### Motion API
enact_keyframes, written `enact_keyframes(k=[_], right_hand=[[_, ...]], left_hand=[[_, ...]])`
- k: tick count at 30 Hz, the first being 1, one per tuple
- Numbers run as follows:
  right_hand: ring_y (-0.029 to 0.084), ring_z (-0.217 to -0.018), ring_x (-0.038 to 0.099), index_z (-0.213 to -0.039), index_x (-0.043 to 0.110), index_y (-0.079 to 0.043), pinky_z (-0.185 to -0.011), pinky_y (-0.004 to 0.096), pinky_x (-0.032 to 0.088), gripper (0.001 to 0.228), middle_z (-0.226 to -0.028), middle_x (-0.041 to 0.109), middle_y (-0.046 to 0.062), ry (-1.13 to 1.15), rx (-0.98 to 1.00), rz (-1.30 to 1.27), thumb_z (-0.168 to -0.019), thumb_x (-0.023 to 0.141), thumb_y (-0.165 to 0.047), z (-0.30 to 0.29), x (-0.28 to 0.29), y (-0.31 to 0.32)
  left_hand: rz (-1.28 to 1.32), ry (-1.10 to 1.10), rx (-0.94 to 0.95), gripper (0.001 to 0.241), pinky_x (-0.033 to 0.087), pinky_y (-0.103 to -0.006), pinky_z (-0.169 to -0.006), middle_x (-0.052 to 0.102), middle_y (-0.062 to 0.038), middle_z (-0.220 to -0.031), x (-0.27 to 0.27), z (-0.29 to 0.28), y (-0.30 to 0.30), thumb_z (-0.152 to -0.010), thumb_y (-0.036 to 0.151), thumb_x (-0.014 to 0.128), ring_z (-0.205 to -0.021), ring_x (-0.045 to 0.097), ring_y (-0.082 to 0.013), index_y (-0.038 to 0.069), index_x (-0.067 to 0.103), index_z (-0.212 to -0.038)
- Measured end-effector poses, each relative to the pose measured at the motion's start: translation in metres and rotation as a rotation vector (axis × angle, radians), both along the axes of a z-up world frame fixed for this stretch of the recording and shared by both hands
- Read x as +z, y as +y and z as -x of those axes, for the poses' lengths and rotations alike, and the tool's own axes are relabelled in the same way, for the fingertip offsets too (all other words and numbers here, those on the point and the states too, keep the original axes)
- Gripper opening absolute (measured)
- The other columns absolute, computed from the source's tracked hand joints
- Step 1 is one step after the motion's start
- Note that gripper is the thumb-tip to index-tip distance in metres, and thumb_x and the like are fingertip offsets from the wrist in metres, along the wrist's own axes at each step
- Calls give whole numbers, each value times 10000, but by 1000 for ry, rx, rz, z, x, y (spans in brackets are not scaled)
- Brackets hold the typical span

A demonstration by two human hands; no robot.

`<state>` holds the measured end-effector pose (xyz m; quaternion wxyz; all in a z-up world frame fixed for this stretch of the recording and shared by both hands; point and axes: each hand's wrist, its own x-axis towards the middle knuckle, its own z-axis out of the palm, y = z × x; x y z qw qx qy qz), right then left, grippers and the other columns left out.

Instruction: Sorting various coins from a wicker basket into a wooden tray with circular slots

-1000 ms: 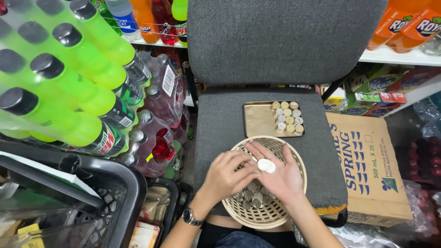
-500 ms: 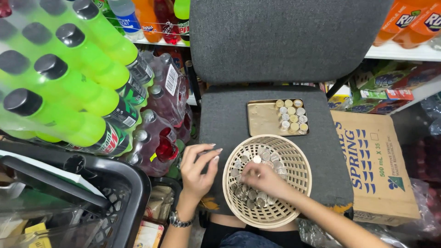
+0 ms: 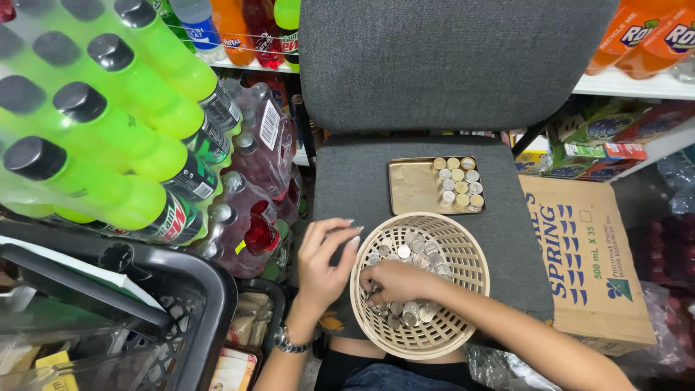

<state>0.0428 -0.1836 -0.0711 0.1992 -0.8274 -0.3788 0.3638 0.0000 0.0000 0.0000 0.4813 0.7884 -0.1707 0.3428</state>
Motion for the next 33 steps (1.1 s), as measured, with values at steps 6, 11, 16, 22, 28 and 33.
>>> enact_keyframes(k=[6, 11, 16, 22, 28, 33], right_hand=[[236, -651, 562, -952, 704, -41, -643, 358, 438, 227, -644, 555, 71, 113, -258, -205, -916, 712, -265, -3, 15, -8], [172, -639, 559, -953, 606, -123, -520, 258, 462, 81, -792, 549, 104, 941, -970, -738, -954, 657, -186, -18, -32, -51], [343, -987, 750, -882, 514, -115, -761, 415, 660, 52, -1170, 708, 292, 1301, -1172, -1079, -921, 547, -121, -16, -35, -74], [400, -1144, 676, -1059, 536, -64, -864, 476, 624, 284, -1342, 609, 340, 1386, -1199, -1208, -1003, 460, -331, 12, 25, -70], [276, -879, 750, -1300, 620, -8, -669, 343, 645, 550, -1083, 715, 167, 1119, -1320, -1047, -986, 524, -449, 3, -33, -106], [281, -985, 755, -1102, 819, -134, -857, 385, 567, 323, -964, 810, 148, -168, -1094, -511, -1022, 545, -285, 40, 16, -104]], left_hand=[[-29, 475, -171, 440, 457, -618, -965, 587, -294, -1277, 7, -2, -17, -883, 116, 708, -1158, 560, -556, -36, 618, -1285], [52, 530, -181, 407, 479, -564, -989, 613, -216, -1299, 0, -10, -16, -905, 151, 709, -1207, 587, -486, 22, 649, -1286], [111, 528, -221, 378, 485, -546, -1006, 613, -223, -1300, 16, -12, -22, -942, 161, 682, -1226, 577, -492, 0, 648, -1283], [88, 492, -238, 379, 473, -551, -1022, 615, -185, -1287, 11, -12, -29, -929, 158, 701, -1238, 589, -449, 44, 655, -1286], [92, 470, -223, 362, 466, -568, -1023, 616, -199, -1270, 13, -12, -25, -930, 134, 696, -1218, 597, -455, 27, 659, -1274], [68, 445, -212, 369, 461, -548, -1015, 618, -192, -1268, 4, -14, -25, -927, 149, 706, -1202, 595, -442, 39, 660, -1276]])
